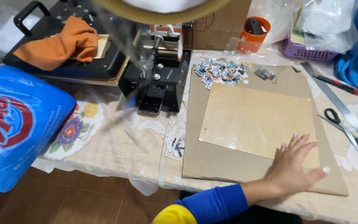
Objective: Applying strips of clear packing tape to a plastic sheet on a board and cutting the tape with a utility knife.
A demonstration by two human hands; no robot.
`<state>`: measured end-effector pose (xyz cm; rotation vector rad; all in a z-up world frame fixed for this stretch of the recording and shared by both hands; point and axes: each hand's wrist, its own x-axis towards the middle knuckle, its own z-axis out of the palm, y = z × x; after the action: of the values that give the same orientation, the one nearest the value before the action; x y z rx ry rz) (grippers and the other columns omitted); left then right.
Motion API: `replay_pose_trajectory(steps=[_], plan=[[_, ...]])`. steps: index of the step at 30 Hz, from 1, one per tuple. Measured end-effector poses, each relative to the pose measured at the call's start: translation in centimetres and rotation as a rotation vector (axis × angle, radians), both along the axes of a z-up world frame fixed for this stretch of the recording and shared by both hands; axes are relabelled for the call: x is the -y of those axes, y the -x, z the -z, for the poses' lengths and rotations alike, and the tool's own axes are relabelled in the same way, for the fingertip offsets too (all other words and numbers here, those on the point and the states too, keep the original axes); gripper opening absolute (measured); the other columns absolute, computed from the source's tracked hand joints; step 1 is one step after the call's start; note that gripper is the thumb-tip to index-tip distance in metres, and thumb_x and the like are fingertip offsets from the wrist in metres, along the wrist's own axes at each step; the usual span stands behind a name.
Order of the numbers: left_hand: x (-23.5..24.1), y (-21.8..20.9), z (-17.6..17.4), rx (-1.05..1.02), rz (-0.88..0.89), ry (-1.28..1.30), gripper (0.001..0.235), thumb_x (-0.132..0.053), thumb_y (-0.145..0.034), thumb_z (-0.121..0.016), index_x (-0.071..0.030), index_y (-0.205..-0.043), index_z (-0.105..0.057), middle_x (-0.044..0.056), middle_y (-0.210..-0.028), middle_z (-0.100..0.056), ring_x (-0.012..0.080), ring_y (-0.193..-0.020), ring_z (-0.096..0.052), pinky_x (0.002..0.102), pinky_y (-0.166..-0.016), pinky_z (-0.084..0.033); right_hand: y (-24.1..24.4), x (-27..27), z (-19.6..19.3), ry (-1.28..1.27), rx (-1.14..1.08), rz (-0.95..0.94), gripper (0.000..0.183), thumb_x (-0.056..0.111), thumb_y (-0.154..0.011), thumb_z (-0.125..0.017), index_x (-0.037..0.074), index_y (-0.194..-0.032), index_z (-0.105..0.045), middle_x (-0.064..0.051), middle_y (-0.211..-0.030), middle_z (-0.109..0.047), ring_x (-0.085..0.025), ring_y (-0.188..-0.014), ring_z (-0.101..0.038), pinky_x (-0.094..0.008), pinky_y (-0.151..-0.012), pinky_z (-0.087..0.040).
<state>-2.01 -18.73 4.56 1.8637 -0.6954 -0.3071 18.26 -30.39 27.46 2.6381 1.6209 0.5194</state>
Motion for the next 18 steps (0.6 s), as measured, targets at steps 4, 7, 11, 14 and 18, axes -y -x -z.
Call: replay_pose_trajectory(steps=[4, 7, 11, 14, 18], plan=[[-4.0, -3.5, 3.6, -0.85, -0.053, 0.859, 0.046, -0.044, -0.103, -0.04, -0.018, -0.138, -0.055, 0.013, -0.137, -0.061, 0.0235, -0.126, -0.058, 0.038, -0.106, -0.043, 0.7, 2.8, 1.9, -0.027, -0.004, 0.007, 0.082, 0.06, -0.046, -0.094, 0.011, -0.101, -0.058, -0.004, -0.091, -0.056, -0.023, -0.078, -0.049, -0.038, -0.071, -0.036], [-8.9, -4.6, 5.1, -0.98, -0.039, 1.414, 0.059, -0.049, -0.112, -0.03, -0.001, -0.128, -0.061, 0.023, -0.123, -0.069, 0.0336, -0.114, -0.068, 0.047, -0.099, -0.055, 0.5, 6.4, 2.7, -0.053, 0.0, 0.031, 0.083, 0.058, -0.045, -0.094, 0.01, -0.102, -0.058, -0.004, -0.093, -0.056, -0.024, -0.08, -0.05, -0.038, -0.072, -0.037], [-13.7, -1.9, 6.0, -1.054, -0.136, 1.473, 0.088, -0.073, -0.097, -0.03, 0.003, -0.121, -0.066, 0.03, -0.117, -0.069, 0.0431, -0.111, -0.068, 0.055, -0.102, -0.051, 1.0, 12.8, 4.1, -0.094, -0.006, 0.103, 0.084, 0.057, -0.045, -0.094, 0.01, -0.105, -0.057, -0.005, -0.096, -0.056, -0.024, -0.083, -0.05, -0.039, -0.074, -0.037], [-15.7, 0.0, 6.1, -1.073, -0.117, 1.347, 0.099, -0.083, -0.089, -0.029, 0.003, -0.123, -0.065, 0.031, -0.12, -0.068, 0.0434, -0.115, -0.065, 0.059, -0.102, -0.049, 1.2, 17.6, 5.4, -0.117, -0.019, 0.15, 0.086, 0.055, -0.045, -0.093, 0.009, -0.106, -0.056, -0.006, -0.098, -0.055, -0.024, -0.085, -0.05, -0.039, -0.076, -0.037], [-14.9, 0.6, 4.4, -1.021, -0.047, 1.271, 0.103, -0.084, -0.089, -0.027, 0.003, -0.132, -0.06, 0.028, -0.128, -0.065, 0.04, -0.12, -0.063, 0.056, -0.104, -0.049, 2.8, 20.7, 7.7, -0.144, -0.064, 0.178, 0.087, 0.054, -0.044, -0.093, 0.008, -0.109, -0.056, -0.006, -0.1, -0.055, -0.025, -0.087, -0.05, -0.039, -0.078, -0.037]])
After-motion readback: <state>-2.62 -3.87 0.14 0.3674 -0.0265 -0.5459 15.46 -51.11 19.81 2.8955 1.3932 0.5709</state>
